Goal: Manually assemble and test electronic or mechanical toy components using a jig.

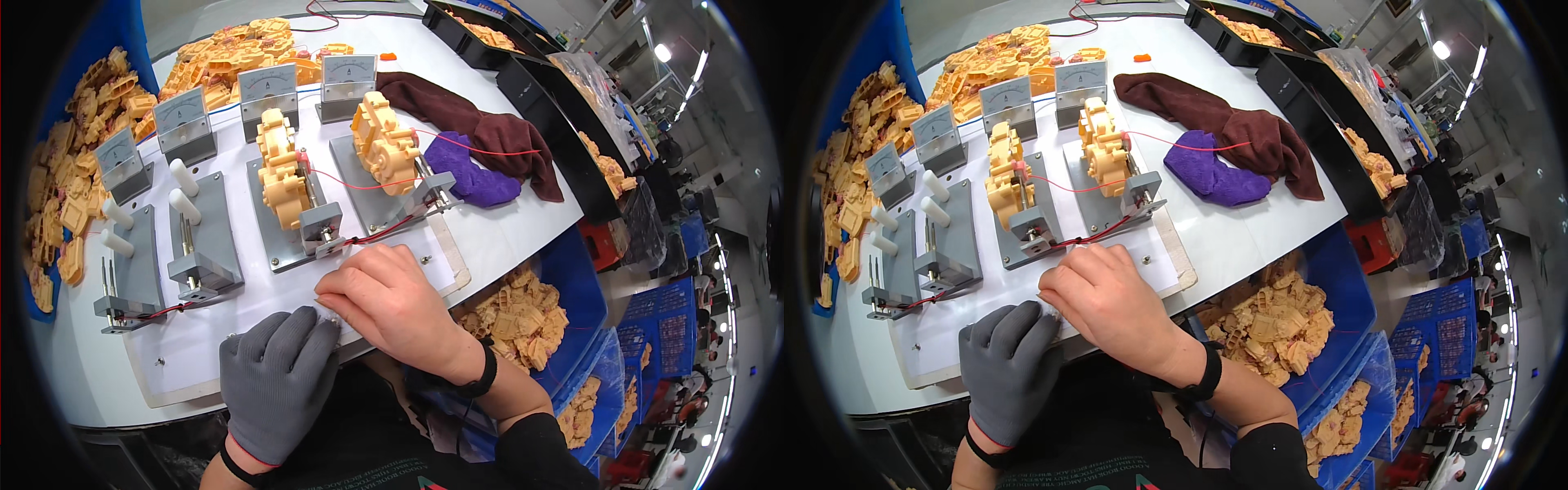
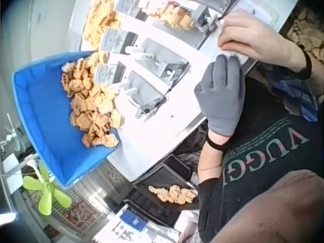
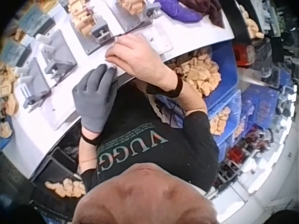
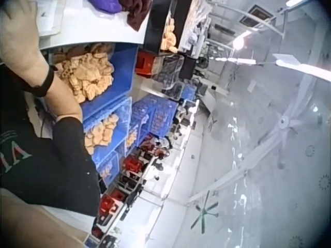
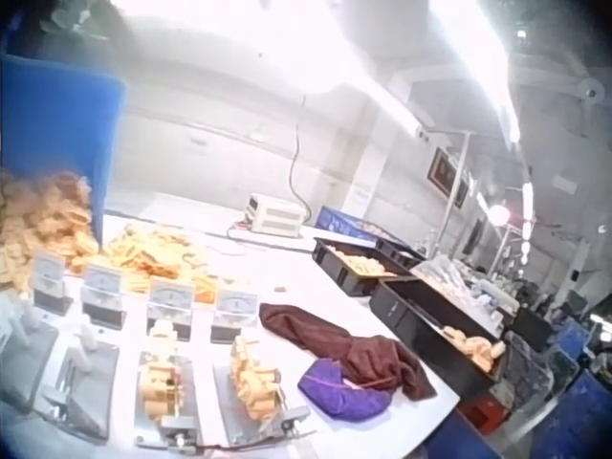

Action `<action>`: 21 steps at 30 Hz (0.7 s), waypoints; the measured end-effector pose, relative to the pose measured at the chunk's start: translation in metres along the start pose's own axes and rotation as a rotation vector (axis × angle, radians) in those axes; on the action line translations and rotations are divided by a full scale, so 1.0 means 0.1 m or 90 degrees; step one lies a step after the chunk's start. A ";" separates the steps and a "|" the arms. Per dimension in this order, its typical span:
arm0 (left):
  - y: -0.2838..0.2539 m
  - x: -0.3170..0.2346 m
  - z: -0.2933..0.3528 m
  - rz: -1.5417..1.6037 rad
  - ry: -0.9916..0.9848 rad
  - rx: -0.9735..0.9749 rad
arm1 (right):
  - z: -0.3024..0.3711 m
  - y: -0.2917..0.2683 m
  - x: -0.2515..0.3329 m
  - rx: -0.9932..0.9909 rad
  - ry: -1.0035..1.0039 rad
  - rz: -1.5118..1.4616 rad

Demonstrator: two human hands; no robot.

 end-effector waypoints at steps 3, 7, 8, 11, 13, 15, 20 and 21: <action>0.01 0.00 0.00 0.008 0.004 -0.003 | 0.01 -0.01 0.01 -0.004 -0.002 0.011; 0.01 0.00 0.00 0.012 0.002 0.001 | 0.01 -0.01 0.01 -0.007 -0.004 0.012; 0.02 0.00 0.00 0.010 0.001 0.006 | 0.01 -0.01 0.01 -0.008 -0.004 0.012; -0.01 -0.01 -0.01 0.022 -0.012 0.011 | 0.01 -0.01 0.01 -0.010 -0.004 0.014; -0.01 -0.01 -0.01 0.025 -0.012 0.012 | 0.01 -0.01 0.01 -0.011 -0.004 0.016; -0.01 -0.01 -0.01 0.027 -0.012 0.014 | 0.01 -0.01 0.01 -0.011 -0.003 0.017; -0.01 -0.01 0.00 0.030 -0.011 0.011 | 0.01 -0.01 0.02 -0.007 -0.004 0.019; -0.02 -0.01 -0.01 0.029 -0.011 0.012 | 0.01 -0.01 0.02 -0.006 -0.002 0.020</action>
Point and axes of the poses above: each hand's wrist, its own z-axis away from the middle knuckle, its own y-axis out of the palm, x = y × z, the point moved 7 cm from there along -z, towards the middle knuckle, and after that the axes turned 14 degrees about x, right-handed, at the moved point
